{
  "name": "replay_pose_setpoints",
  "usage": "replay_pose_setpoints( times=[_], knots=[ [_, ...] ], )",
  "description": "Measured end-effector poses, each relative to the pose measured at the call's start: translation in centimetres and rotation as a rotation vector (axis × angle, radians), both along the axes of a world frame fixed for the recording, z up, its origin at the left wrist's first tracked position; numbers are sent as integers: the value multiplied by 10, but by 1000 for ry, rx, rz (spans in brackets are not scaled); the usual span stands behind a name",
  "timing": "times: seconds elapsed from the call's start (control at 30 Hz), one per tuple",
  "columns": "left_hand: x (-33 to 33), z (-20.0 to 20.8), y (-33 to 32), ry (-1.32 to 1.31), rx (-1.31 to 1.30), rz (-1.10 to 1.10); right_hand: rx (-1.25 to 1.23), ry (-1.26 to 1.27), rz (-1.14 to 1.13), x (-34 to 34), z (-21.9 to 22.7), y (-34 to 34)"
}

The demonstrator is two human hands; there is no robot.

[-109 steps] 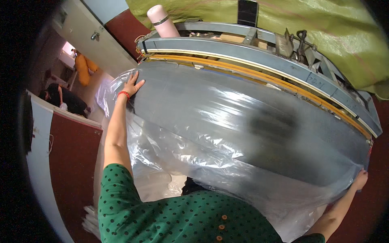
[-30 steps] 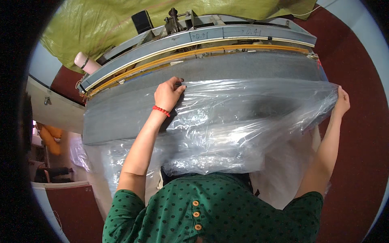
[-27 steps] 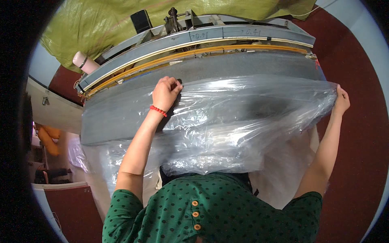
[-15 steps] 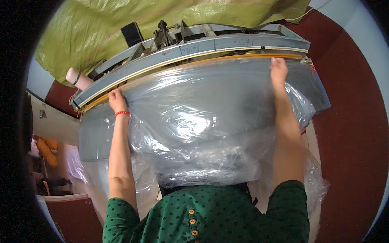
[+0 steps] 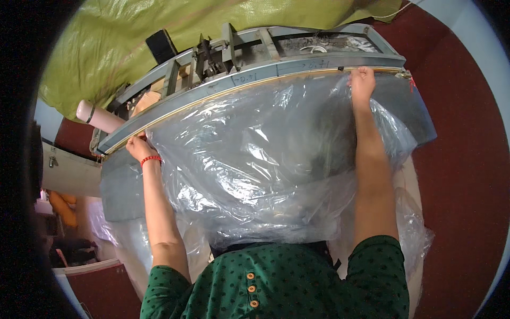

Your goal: The operator is pulling plastic film over a heat-sealing machine and adjusting it to create or seal plastic products.

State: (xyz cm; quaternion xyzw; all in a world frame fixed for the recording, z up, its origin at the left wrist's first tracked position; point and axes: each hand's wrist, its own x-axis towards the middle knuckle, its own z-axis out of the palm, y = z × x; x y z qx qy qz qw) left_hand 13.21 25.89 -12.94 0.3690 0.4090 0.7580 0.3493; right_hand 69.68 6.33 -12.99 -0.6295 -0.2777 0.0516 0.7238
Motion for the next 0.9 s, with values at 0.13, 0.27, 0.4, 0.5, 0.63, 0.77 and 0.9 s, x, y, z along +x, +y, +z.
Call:
replay_pose_setpoints(
  times=[0.13,0.27,0.4,0.5,0.63,0.77,0.9],
  knots=[
    [6,9,-11,13,-18,265,-4,21,-11,0,0,-5],
    [-16,-3,-16,1118,-126,239,-38,-138,-21,-5,7,-15],
    [6,27,-55,1049,-86,-329,-314,-496,-119,-12,42,-79],
    [47,56,-94,913,5,-696,-539,-527,-580,25,44,-137],
    [68,103,-142,704,-69,-935,-256,-832,-523,-30,84,-120],
    [61,118,-161,630,-77,-979,-121,-709,348,-187,122,-58],
    [54,138,-180,688,-145,-986,60,-772,937,-299,133,-30]
  ],
)
